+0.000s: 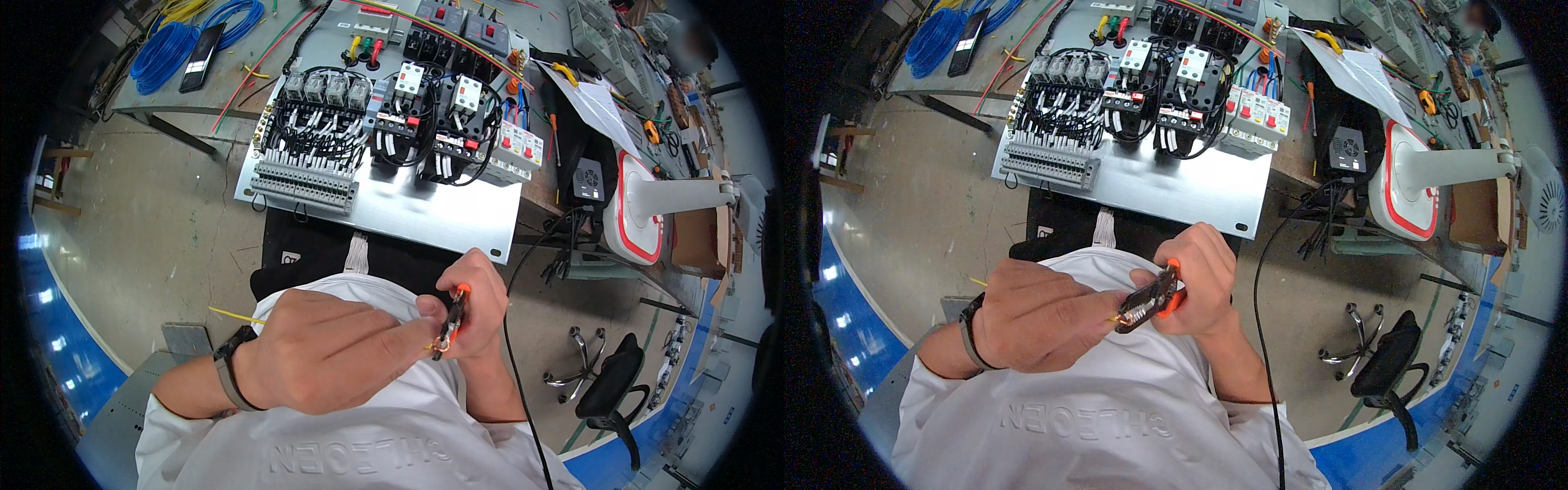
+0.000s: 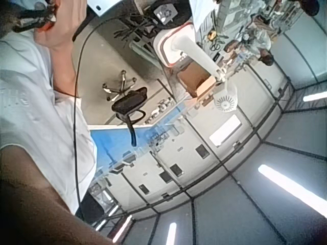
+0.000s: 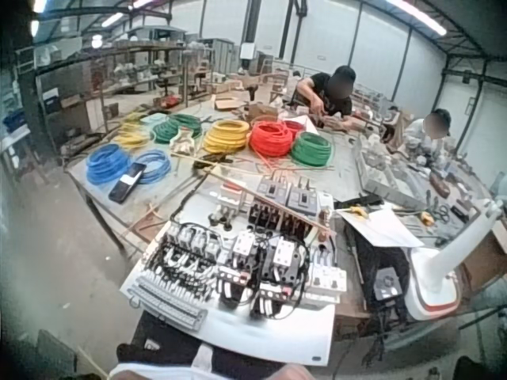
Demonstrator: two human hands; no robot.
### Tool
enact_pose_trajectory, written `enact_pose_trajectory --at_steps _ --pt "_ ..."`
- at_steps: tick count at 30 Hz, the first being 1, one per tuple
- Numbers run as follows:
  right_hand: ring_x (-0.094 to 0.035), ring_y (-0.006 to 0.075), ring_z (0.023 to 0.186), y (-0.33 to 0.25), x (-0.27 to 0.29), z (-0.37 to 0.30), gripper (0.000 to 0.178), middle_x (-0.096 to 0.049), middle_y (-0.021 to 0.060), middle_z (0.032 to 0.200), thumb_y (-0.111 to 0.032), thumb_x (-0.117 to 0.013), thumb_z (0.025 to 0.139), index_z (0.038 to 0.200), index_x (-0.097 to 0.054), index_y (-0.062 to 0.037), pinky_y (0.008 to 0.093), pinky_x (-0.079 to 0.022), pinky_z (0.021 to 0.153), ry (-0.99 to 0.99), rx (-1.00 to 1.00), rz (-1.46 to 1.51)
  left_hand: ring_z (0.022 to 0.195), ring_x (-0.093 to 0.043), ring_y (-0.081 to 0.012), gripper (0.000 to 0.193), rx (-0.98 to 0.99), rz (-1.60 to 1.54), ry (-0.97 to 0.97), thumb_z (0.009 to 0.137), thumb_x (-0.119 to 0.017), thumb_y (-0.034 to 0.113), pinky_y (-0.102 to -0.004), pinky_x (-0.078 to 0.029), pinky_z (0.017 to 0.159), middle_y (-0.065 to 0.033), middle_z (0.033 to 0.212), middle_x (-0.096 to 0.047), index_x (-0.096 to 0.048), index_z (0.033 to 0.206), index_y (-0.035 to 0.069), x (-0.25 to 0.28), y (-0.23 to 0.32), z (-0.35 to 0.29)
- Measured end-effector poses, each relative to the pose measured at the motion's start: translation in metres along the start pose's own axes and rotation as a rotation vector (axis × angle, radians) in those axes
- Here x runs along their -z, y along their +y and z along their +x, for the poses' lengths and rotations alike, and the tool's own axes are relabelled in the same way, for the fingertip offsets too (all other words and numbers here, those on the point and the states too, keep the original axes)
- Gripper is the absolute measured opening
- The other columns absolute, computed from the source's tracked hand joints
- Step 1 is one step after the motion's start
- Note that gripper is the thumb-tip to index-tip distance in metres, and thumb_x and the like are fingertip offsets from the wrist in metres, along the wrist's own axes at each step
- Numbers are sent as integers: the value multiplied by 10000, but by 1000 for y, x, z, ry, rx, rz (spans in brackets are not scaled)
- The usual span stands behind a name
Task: The person strips insulation from multiple colored wires using pliers and inserts them into terminals on an electrical control panel. The person handles green, red, and yellow wires sequentially, preparing and connecting each one.
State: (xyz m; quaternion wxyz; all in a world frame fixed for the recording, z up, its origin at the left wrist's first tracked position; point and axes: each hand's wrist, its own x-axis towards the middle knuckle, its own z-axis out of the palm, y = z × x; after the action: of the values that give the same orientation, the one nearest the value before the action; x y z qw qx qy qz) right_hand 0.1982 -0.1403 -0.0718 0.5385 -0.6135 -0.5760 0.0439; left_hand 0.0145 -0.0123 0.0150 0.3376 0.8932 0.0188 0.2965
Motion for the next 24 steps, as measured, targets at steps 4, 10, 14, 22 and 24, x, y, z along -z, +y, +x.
enact_pose_trajectory --at_steps 4,10,14,22,24 --pt "-493 265 585 0 -3 -1 312 -523 83 691 -177 -876 797 822 -593 -46 377 -363 562 25 4 4 541 -667 -183 282 18 -11 4 851 -834 53 -306 -502 481 -59 730 -704 -756 1118 6 -1 2 0" --pt "-518 280 619 -1 -3 -2 302 -553 91 727 -182 -875 806 869 -616 -41 382 -391 594 -25 -41 31 549 -674 -213 272 65 -8 -5 855 -839 61 -318 -510 490 -67 741 -716 -762 1114 28 -2 3 -2" --pt "-498 180 683 12 2 -2 451 -558 74 802 -395 -860 879 974 -655 -5 308 -384 589 -118 -34 186 561 -683 -225 259 133 -42 -98 861 -840 65 -321 -504 497 -62 732 -714 -772 1110 57 6 4 3" --pt "-571 182 696 18 20 -3 439 -658 91 869 -318 -906 784 1001 -694 0 300 -441 613 -215 -67 121 568 -689 -212 149 293 -268 -37 899 -832 62 -298 -497 514 -80 747 -737 -801 1043 40 5 3 7" --pt "-574 183 669 14 22 -3 375 -658 86 841 -231 -894 748 977 -701 -5 301 -440 600 -213 -102 105 560 -677 -191 130 329 -296 -2 905 -827 50 -290 -488 515 -88 747 -738 -798 1030 23 4 2 7"
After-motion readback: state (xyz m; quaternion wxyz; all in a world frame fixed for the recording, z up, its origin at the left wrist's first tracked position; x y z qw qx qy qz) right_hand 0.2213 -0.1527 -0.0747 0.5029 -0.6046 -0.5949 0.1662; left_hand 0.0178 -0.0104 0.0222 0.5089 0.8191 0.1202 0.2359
